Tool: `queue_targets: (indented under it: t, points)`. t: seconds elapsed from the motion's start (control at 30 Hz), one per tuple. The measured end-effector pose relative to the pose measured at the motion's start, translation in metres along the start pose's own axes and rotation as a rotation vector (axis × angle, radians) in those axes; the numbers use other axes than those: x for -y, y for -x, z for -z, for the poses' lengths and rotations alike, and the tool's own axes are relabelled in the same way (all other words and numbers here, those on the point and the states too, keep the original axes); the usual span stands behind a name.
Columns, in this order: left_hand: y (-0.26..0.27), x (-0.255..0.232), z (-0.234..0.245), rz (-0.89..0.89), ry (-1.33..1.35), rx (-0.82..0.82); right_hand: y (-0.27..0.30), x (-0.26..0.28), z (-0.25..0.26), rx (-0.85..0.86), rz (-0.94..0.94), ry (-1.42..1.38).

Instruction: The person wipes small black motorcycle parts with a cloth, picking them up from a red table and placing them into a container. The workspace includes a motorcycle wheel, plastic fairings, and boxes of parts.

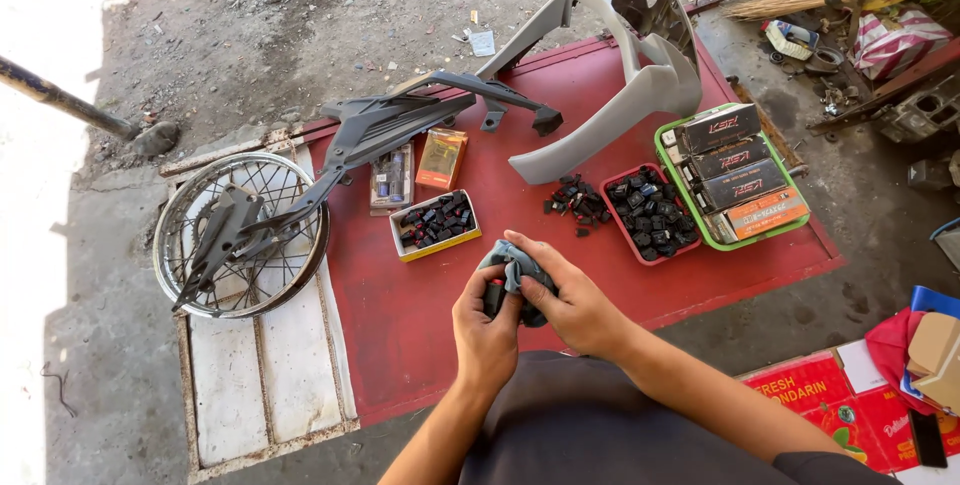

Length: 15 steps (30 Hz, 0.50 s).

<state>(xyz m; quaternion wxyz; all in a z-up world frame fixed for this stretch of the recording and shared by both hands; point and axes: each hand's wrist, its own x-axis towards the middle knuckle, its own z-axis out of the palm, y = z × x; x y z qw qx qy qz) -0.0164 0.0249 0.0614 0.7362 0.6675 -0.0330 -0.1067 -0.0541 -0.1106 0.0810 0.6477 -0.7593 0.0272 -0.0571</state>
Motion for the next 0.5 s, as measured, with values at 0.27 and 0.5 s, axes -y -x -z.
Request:
queue_targets:
  t: [0.27, 0.5]
  points:
    - [-0.003, -0.033, 0.005, -0.099, -0.173, 0.240, -0.007, 0.008, 0.008, -0.112, 0.031, -0.068]
    - [-0.010, -0.026, 0.003, -0.459, -0.267, 0.072, -0.028, -0.018, 0.024, -0.464, -0.020, -0.253]
